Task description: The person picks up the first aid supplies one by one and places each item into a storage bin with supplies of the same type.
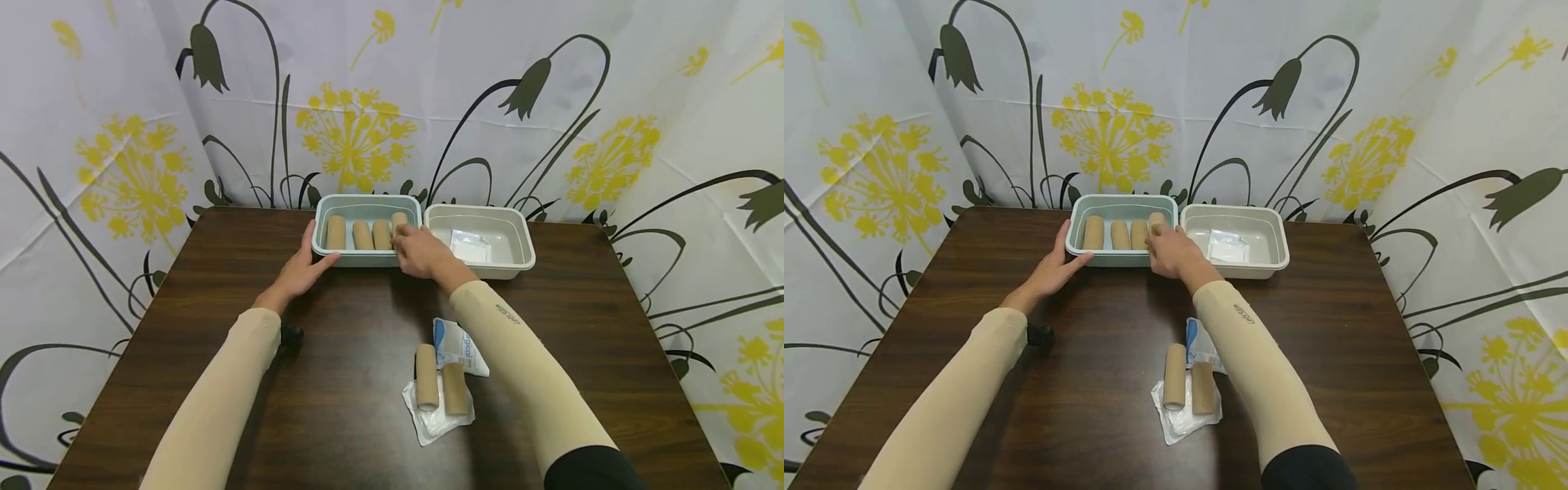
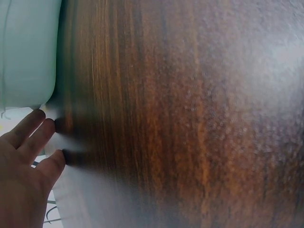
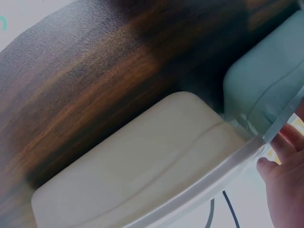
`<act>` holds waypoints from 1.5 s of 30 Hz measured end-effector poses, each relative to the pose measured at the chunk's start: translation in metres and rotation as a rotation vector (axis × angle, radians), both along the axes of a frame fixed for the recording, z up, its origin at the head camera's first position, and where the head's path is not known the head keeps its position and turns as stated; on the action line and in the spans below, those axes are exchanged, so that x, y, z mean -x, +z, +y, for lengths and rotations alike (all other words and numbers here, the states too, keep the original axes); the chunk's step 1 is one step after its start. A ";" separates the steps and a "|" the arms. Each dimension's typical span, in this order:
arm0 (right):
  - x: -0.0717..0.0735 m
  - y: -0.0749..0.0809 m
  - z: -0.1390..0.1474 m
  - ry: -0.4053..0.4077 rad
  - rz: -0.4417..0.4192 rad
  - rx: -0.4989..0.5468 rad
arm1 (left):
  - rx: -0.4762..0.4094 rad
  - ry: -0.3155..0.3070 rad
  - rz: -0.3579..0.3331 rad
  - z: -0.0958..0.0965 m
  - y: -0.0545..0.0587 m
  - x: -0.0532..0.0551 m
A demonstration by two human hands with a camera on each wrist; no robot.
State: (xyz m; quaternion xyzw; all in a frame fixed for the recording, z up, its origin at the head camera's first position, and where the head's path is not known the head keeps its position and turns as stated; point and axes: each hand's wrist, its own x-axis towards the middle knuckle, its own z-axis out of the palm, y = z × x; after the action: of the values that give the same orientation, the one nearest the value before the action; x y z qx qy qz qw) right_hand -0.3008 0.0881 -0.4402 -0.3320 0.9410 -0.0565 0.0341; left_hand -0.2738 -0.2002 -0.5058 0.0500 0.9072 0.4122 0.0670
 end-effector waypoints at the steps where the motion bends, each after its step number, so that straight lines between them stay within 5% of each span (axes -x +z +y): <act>1: -0.001 -0.001 0.000 -0.001 0.003 -0.005 | 0.001 -0.001 0.001 0.000 0.000 0.000; 13: -0.008 -0.004 0.013 0.044 0.055 0.024 | 0.000 -0.001 -0.010 0.001 0.000 0.001; 28: -0.037 0.000 0.038 0.078 -0.006 0.144 | 0.002 0.000 -0.015 0.004 0.002 0.000; 37: -0.078 0.004 0.061 0.087 -0.129 0.270 | 0.012 0.003 -0.010 0.003 0.004 0.000; 45: -0.128 -0.003 0.078 0.156 -0.212 0.259 | 0.002 0.003 -0.019 0.002 0.003 -0.001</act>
State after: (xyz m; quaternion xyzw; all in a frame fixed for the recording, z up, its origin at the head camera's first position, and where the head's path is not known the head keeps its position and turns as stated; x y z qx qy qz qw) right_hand -0.1728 0.1660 -0.4432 -0.3979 0.8883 -0.2093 0.0943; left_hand -0.2726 -0.1986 -0.5033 0.0449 0.9070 0.4119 0.0750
